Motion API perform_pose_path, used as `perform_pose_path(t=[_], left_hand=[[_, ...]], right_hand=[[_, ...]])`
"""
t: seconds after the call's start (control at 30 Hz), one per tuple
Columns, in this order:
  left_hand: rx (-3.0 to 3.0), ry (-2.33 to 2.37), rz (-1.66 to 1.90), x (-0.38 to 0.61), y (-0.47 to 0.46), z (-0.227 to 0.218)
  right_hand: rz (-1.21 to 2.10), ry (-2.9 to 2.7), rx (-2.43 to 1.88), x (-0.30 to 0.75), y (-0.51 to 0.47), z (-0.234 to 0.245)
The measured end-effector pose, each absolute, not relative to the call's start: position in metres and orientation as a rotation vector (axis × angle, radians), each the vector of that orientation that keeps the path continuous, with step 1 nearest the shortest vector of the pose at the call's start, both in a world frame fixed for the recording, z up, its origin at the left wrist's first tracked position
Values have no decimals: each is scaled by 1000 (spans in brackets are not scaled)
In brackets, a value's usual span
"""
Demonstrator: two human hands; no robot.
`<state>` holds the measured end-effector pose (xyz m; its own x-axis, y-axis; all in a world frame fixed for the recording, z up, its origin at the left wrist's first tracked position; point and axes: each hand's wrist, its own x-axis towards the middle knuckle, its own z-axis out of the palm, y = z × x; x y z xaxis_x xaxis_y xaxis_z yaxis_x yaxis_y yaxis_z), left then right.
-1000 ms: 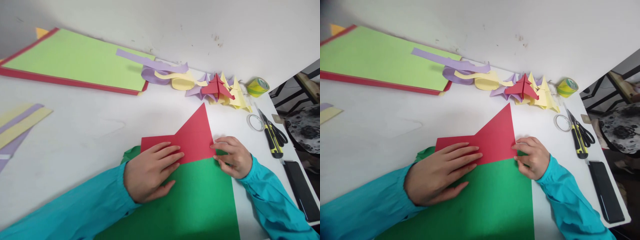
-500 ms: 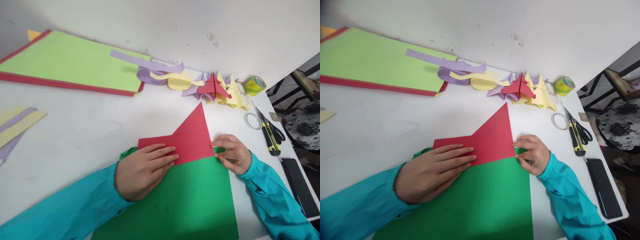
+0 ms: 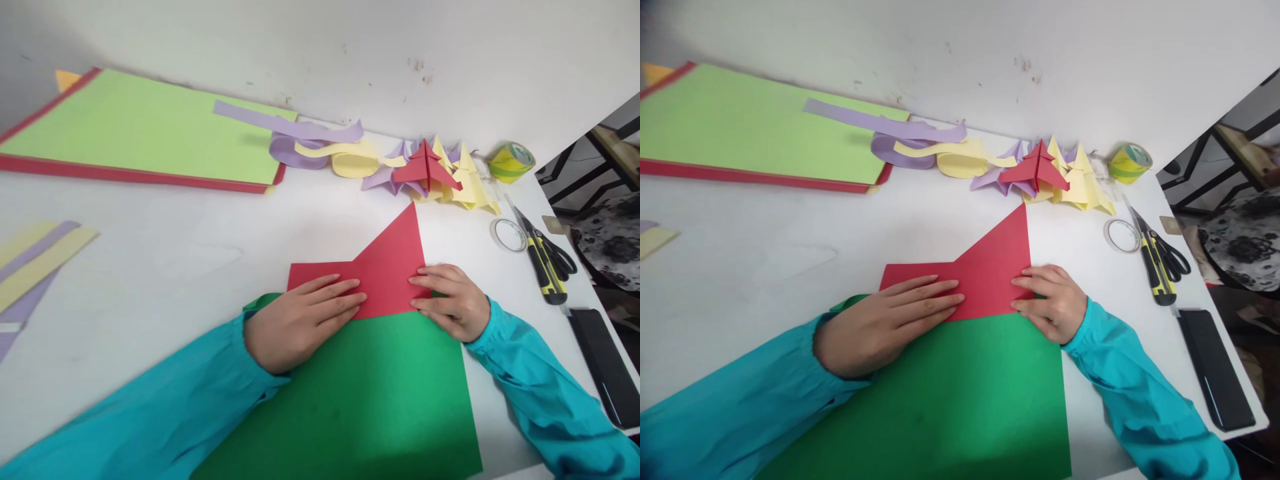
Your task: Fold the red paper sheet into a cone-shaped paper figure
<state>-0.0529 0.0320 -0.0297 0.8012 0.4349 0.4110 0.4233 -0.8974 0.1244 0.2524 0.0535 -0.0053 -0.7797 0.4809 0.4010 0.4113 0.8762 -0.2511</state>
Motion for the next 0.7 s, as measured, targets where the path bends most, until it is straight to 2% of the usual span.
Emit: perform_pose_path(t=[0.1,0.33,0.7], left_hand=[[2967,699,681,-43,31,-21],[2929,742,400,-10,34,-3],[3003,810,353,2,34,-2]], right_hand=[[233,-2566,-657,253,54,-8],[266,-2610,-569,257,55,-12],[360,-2523,-560,255,60,-17]])
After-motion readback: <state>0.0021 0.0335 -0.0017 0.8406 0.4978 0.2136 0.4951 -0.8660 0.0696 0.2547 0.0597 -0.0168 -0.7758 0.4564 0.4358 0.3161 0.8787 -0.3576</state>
